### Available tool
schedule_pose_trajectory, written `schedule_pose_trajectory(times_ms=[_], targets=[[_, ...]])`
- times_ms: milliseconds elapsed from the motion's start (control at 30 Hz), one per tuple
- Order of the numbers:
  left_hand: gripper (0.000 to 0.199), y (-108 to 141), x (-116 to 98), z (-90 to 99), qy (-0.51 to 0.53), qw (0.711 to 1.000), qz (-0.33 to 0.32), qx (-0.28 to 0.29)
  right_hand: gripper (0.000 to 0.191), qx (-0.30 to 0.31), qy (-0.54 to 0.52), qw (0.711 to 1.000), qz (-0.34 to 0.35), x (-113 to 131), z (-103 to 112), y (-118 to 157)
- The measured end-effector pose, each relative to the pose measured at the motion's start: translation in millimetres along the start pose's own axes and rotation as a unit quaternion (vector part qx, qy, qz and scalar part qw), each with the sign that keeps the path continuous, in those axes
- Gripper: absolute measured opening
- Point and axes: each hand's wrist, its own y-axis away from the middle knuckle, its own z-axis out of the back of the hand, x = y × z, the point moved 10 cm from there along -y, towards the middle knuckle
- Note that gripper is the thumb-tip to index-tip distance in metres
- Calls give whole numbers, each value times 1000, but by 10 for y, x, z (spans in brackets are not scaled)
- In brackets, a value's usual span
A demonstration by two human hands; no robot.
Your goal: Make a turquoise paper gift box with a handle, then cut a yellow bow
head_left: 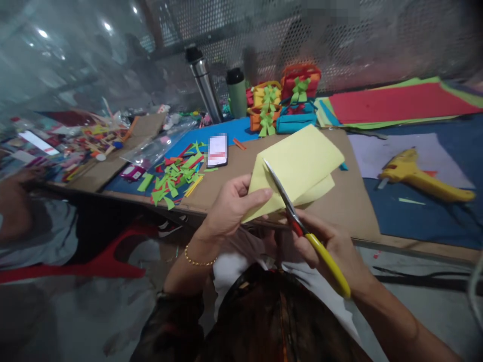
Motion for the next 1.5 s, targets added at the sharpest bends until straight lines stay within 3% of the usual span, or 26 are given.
schedule_pose_trajectory(times_ms=[167, 433, 700, 900, 1000, 1067, 1167, 1200, 1400, 1500], targets=[[38, -221, -127, -230, -39, 998, -11, 51, 61, -43, 0, 999, 17, 66, 211, -93], [38, -373, -166, -327, -57, 995, -4, 80, 71, -34, -17, 999, -33, 27, 324, -175], [39, -574, -165, -446, -72, 990, 16, 124, 74, -42, -24, 998, -31, 71, 349, -366], [32, -740, -161, -345, -91, 987, 0, 130, 68, -55, 2, 998, -13, 108, 414, -546], [29, -921, -177, -207, -80, 990, -10, 114, 68, -70, 62, 995, 13, 196, 545, -799], [28, -1081, -216, -67, -55, 995, -21, 80, 62, -97, 188, 976, 45, 316, 674, -1047], [24, -1291, -310, 136, -8, 998, -50, 34, 45, -97, 452, 886, 21, 339, 745, -1408], [23, -1340, -333, 201, 8, 998, -56, 19, 39, -92, 492, 866, 12, 320, 738, -1478], [18, -1366, -556, 626, 81, 983, -142, -86, 34, -49, 579, 814, 6, 173, 514, -1340], [15, -1307, -662, 784, 90, 970, -184, -128, 38, -50, 607, 793, 7, 205, 621, -1360]])
